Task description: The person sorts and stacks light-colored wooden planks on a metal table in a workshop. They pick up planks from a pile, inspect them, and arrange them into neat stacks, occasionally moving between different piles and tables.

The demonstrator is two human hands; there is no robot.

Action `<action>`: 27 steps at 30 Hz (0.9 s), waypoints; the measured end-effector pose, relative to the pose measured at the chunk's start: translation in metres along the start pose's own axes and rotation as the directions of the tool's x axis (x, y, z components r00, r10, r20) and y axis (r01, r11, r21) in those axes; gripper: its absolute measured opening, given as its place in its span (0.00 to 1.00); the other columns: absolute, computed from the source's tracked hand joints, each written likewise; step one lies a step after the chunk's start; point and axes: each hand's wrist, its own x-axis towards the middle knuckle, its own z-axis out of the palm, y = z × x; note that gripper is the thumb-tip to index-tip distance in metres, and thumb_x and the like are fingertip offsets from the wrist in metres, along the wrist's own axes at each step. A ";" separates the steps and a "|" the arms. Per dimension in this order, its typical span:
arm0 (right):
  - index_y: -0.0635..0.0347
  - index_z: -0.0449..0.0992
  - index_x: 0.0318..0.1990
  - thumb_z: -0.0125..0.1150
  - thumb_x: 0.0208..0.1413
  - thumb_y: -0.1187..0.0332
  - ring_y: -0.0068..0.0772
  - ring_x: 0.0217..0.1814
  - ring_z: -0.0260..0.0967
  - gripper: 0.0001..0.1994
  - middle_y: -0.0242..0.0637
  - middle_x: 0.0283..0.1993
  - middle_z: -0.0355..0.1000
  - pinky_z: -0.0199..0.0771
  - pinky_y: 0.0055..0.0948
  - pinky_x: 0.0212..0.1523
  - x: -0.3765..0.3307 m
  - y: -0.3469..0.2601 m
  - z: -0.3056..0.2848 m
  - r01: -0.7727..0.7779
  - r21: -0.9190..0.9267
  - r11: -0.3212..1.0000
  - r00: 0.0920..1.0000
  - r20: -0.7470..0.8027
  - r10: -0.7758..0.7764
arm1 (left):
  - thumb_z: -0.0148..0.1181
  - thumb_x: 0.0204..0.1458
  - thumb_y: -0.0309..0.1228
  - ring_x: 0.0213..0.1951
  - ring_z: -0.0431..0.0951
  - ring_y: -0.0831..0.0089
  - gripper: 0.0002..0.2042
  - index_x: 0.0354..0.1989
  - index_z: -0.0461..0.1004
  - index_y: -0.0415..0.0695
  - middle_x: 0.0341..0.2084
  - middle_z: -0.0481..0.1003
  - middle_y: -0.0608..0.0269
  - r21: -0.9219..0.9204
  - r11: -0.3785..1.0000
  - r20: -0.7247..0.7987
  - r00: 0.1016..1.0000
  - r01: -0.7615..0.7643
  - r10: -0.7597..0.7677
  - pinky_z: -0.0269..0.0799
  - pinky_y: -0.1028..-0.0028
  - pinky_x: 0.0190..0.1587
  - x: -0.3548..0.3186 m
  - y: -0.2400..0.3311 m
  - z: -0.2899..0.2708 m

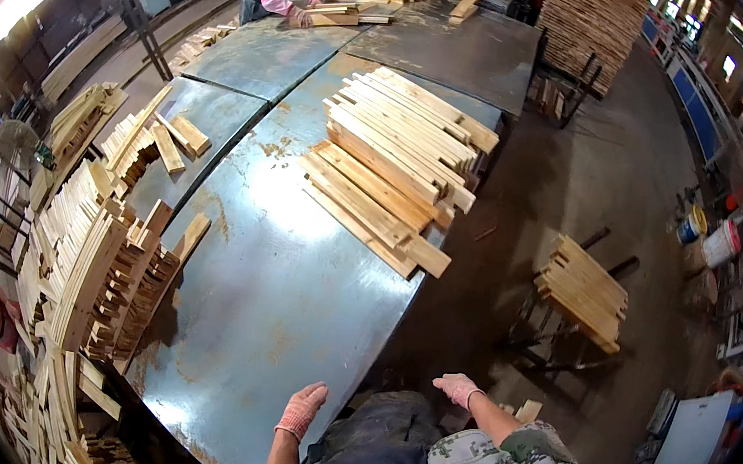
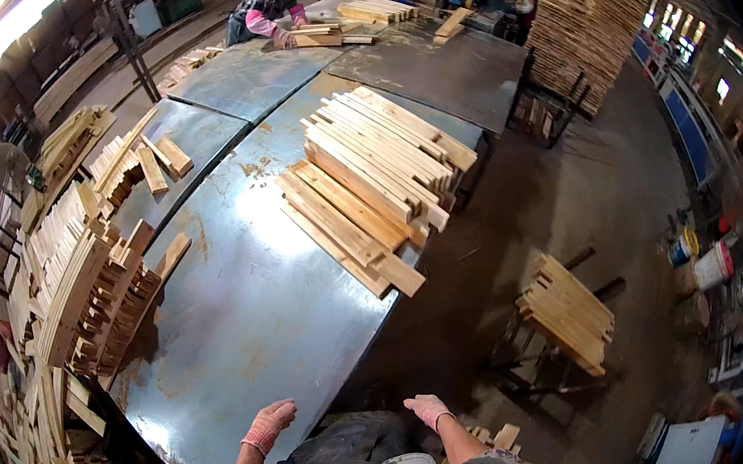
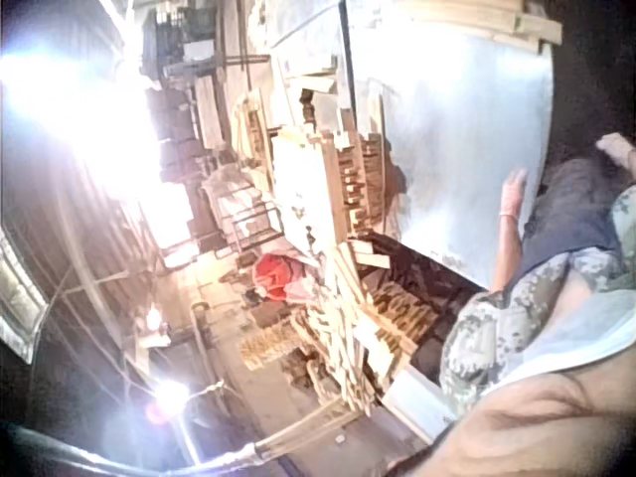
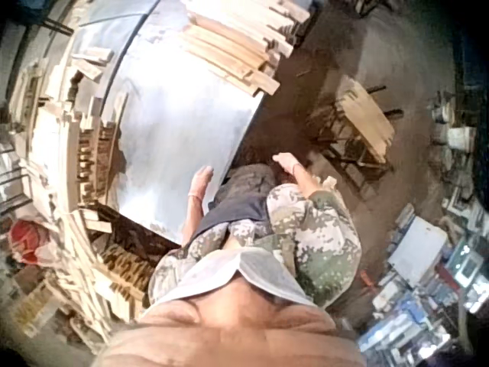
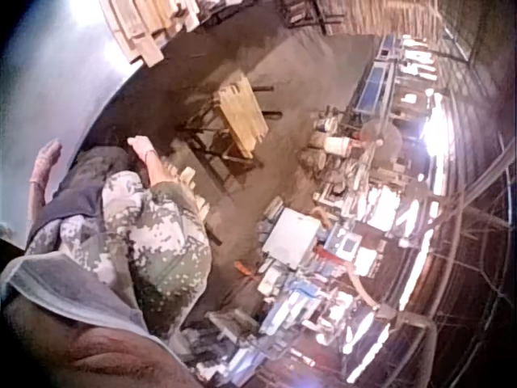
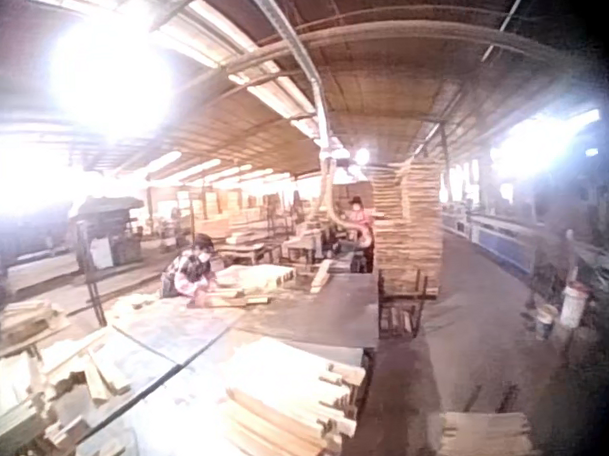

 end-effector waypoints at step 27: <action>0.70 0.59 0.78 0.56 0.71 0.44 0.50 0.76 0.68 0.41 0.58 0.75 0.69 0.65 0.37 0.73 0.489 -0.245 -0.736 0.203 0.069 0.977 0.754 -0.648 -0.111 | 0.77 0.54 0.50 0.62 0.77 0.54 0.47 0.73 0.63 0.29 0.63 0.76 0.40 -0.029 0.962 -0.719 0.664 0.270 -0.208 0.71 0.61 0.67 0.425 0.285 0.232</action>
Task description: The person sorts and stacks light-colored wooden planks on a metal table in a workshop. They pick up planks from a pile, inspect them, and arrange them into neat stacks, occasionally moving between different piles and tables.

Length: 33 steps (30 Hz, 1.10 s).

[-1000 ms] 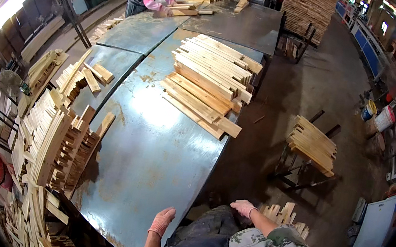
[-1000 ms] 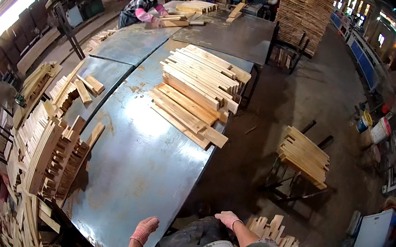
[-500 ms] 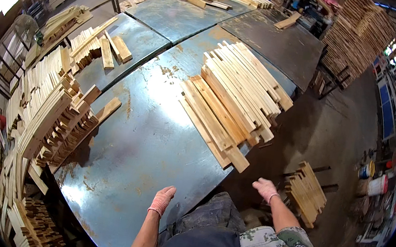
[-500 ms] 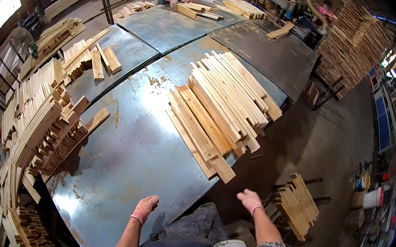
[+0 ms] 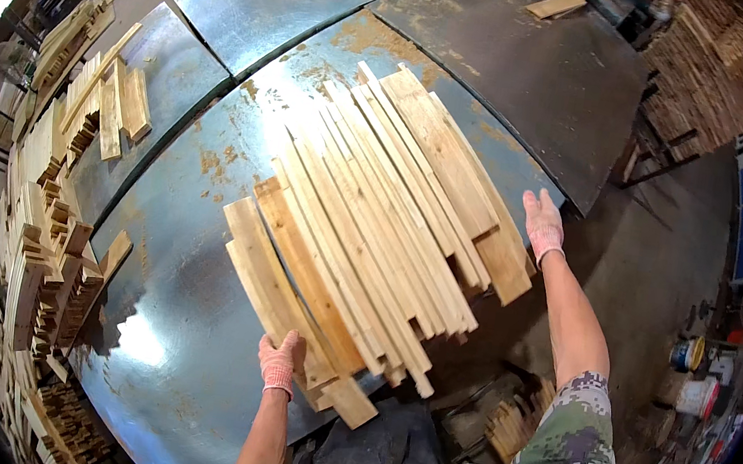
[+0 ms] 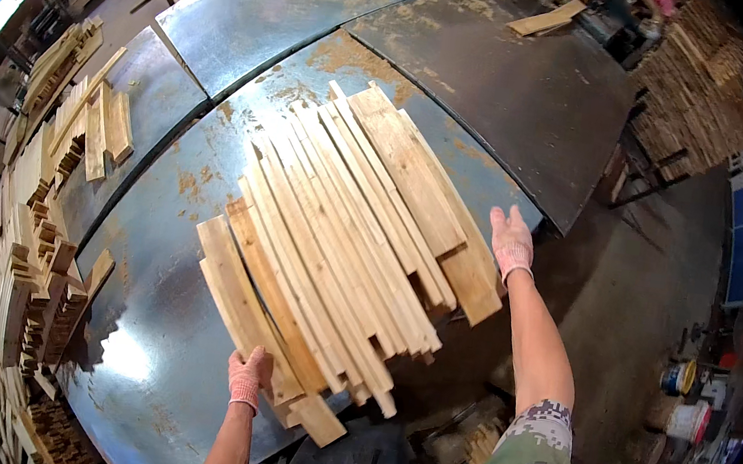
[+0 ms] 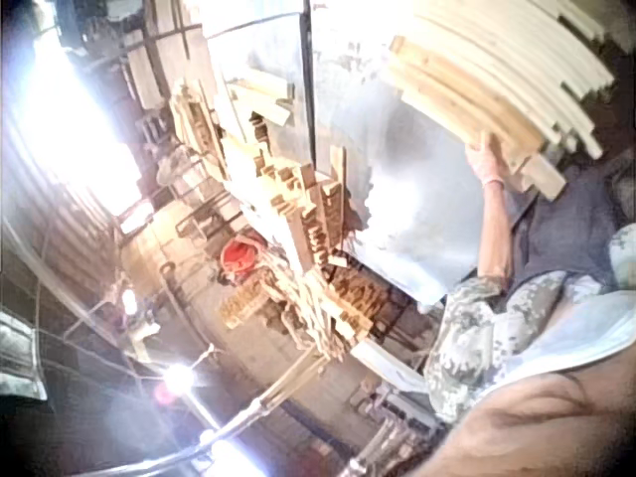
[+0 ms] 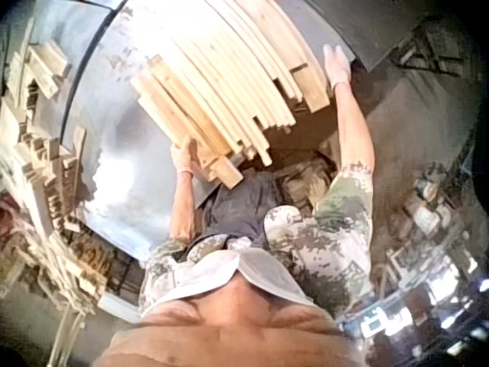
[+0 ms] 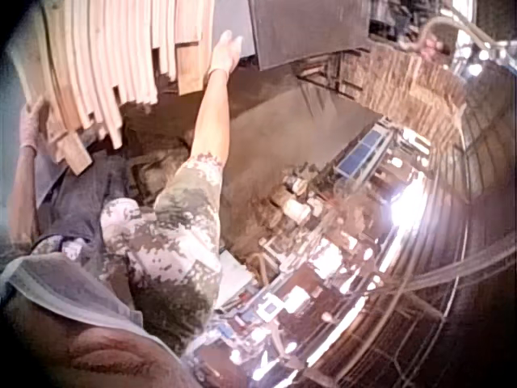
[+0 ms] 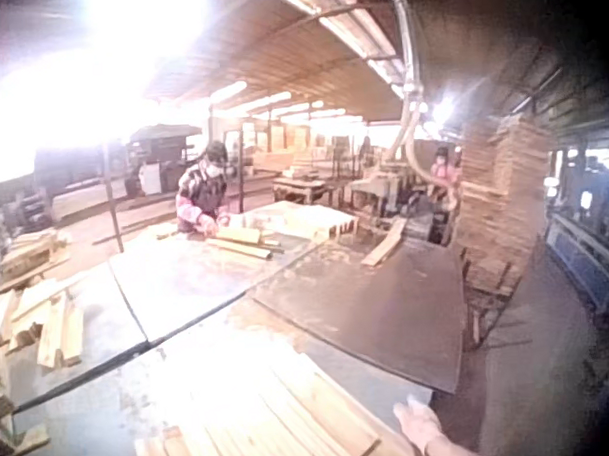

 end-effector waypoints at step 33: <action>0.64 0.80 0.62 0.52 0.74 0.37 0.30 0.47 0.80 0.34 0.34 0.50 0.83 0.83 0.35 0.51 -0.061 -0.089 0.290 -0.242 0.318 0.917 0.647 0.757 -0.092 | 0.76 0.50 0.51 0.58 0.80 0.47 0.39 0.69 0.72 0.46 0.57 0.78 0.41 -0.141 0.989 -0.148 0.989 -0.053 0.032 0.76 0.58 0.63 0.036 -0.091 -0.090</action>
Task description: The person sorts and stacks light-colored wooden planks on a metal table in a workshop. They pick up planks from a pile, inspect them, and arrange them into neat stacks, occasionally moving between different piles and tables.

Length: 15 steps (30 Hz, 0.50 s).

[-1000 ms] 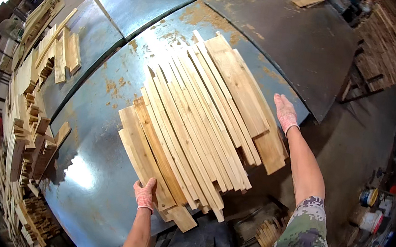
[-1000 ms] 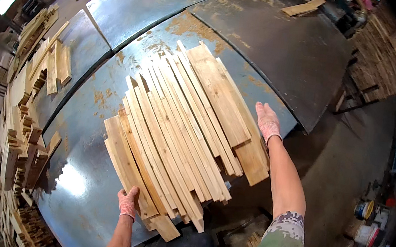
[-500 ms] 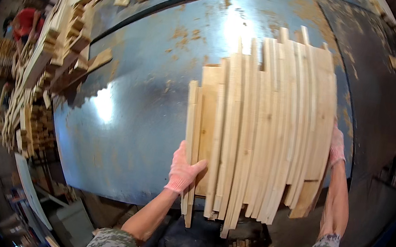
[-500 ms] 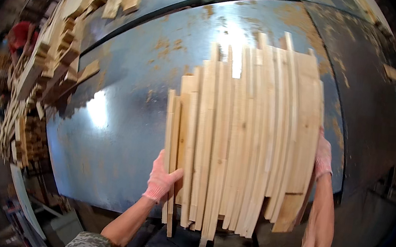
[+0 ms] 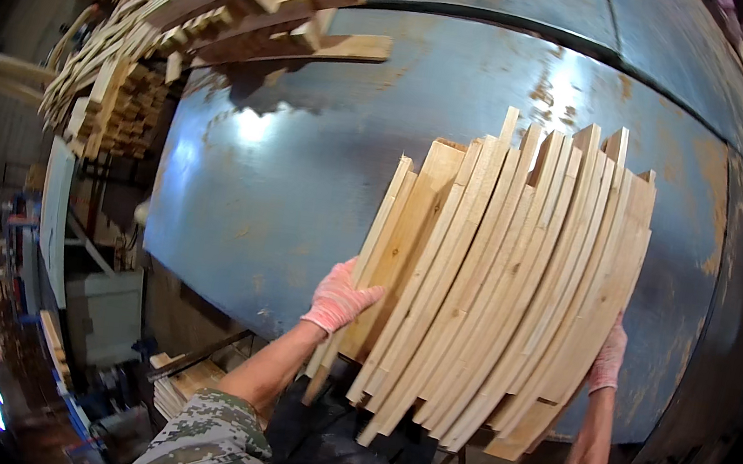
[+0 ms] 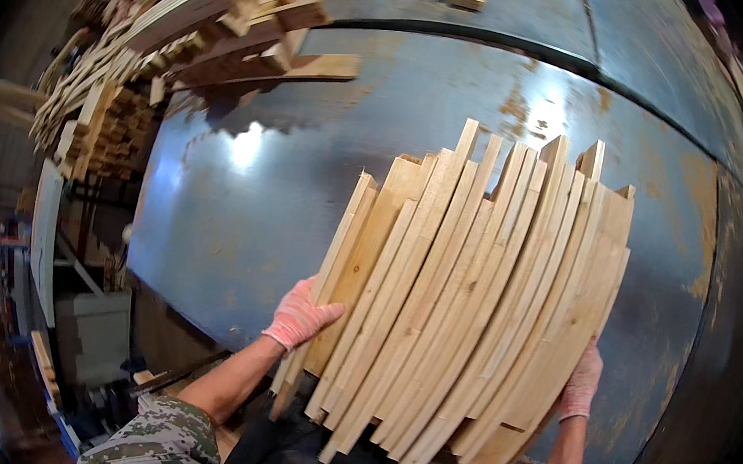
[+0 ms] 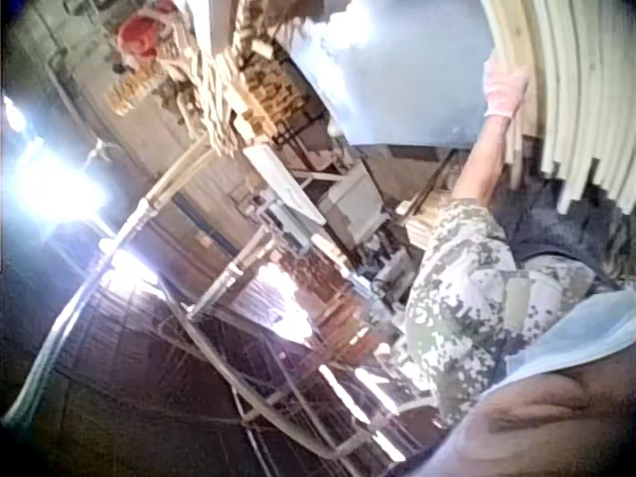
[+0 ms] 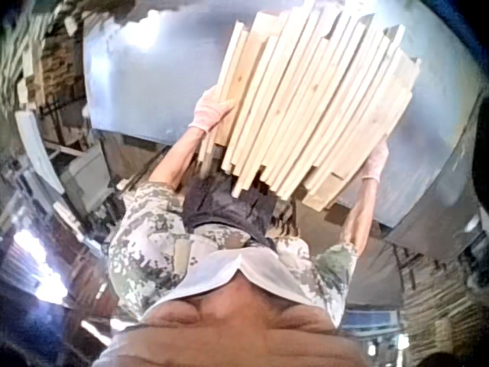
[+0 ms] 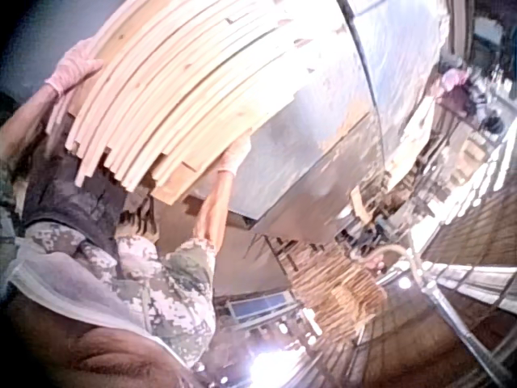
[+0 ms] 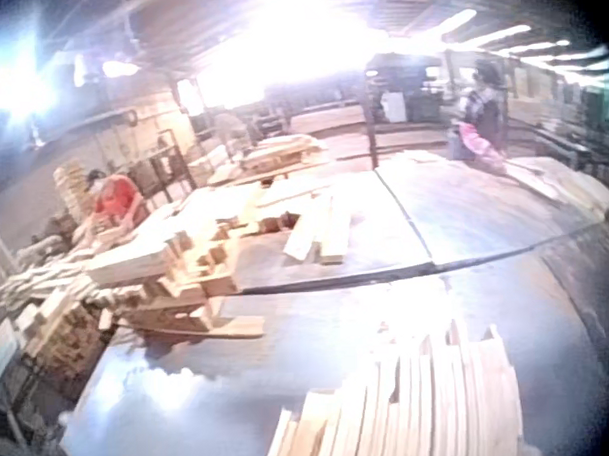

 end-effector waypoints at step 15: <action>0.64 0.78 0.65 0.53 0.71 0.35 0.36 0.55 0.79 0.37 0.39 0.57 0.82 0.76 0.36 0.59 -0.213 0.026 0.505 -0.204 -0.376 0.904 0.978 -0.110 0.175 | 0.69 0.57 0.43 0.60 0.78 0.46 0.26 0.62 0.76 0.46 0.57 0.80 0.45 0.221 0.928 -0.133 0.952 0.300 -0.276 0.76 0.55 0.62 0.090 -0.302 -0.442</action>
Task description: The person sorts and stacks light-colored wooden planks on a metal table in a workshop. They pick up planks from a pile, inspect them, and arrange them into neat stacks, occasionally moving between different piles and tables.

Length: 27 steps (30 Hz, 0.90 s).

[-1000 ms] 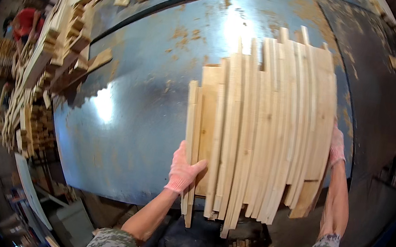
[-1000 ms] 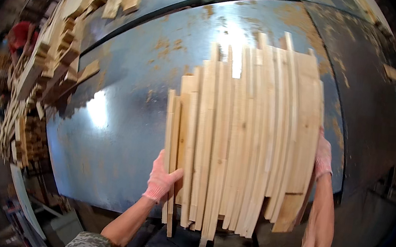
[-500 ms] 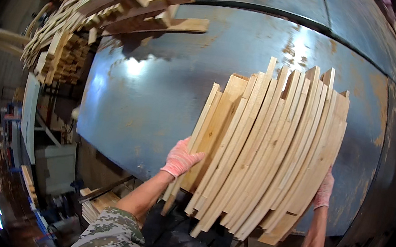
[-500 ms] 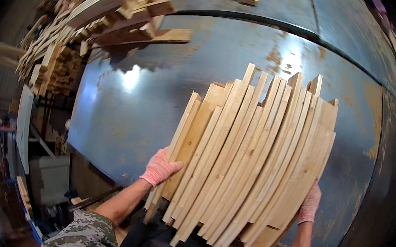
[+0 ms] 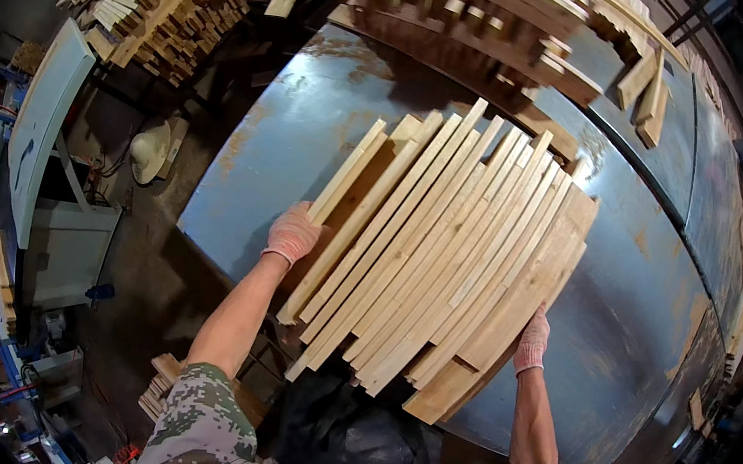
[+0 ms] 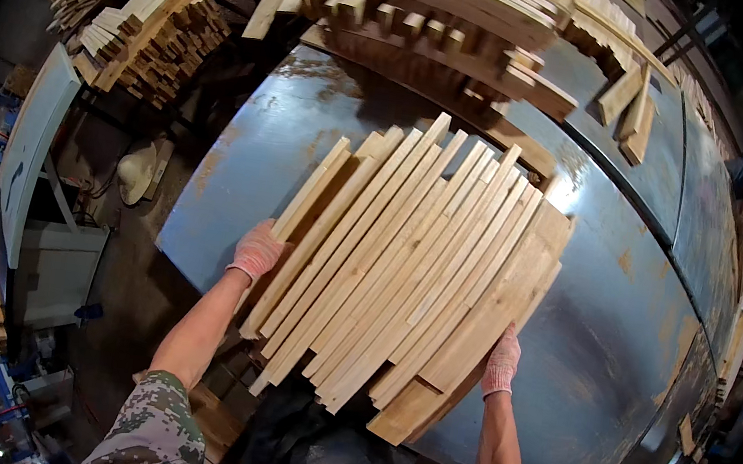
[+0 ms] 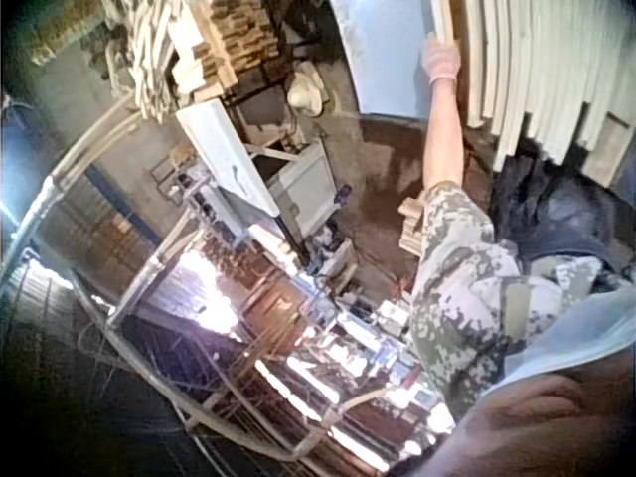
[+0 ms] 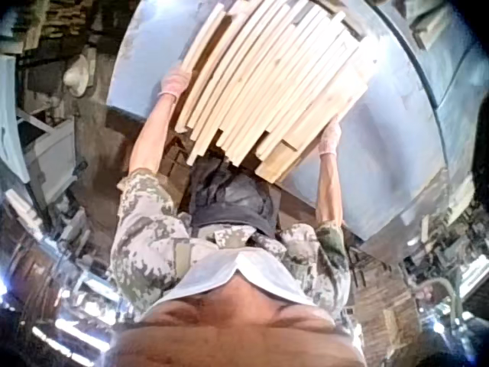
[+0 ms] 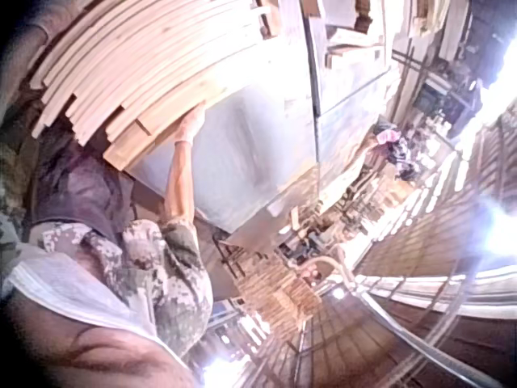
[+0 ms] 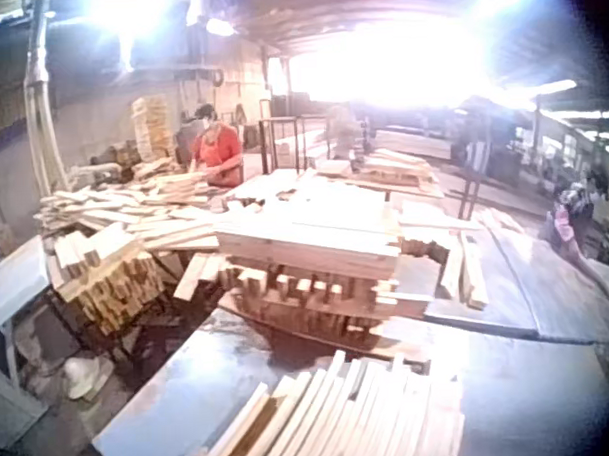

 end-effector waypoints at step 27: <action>0.63 0.79 0.61 0.70 0.63 0.41 0.30 0.52 0.76 0.33 0.36 0.52 0.82 0.76 0.34 0.55 0.008 -0.017 0.141 0.335 0.063 0.940 0.942 -0.028 -0.334 | 0.56 0.70 0.37 0.43 0.79 0.66 0.16 0.59 0.78 0.40 0.45 0.84 0.58 -0.324 0.938 0.017 0.990 -0.126 0.139 0.76 0.66 0.52 0.230 -0.160 -0.096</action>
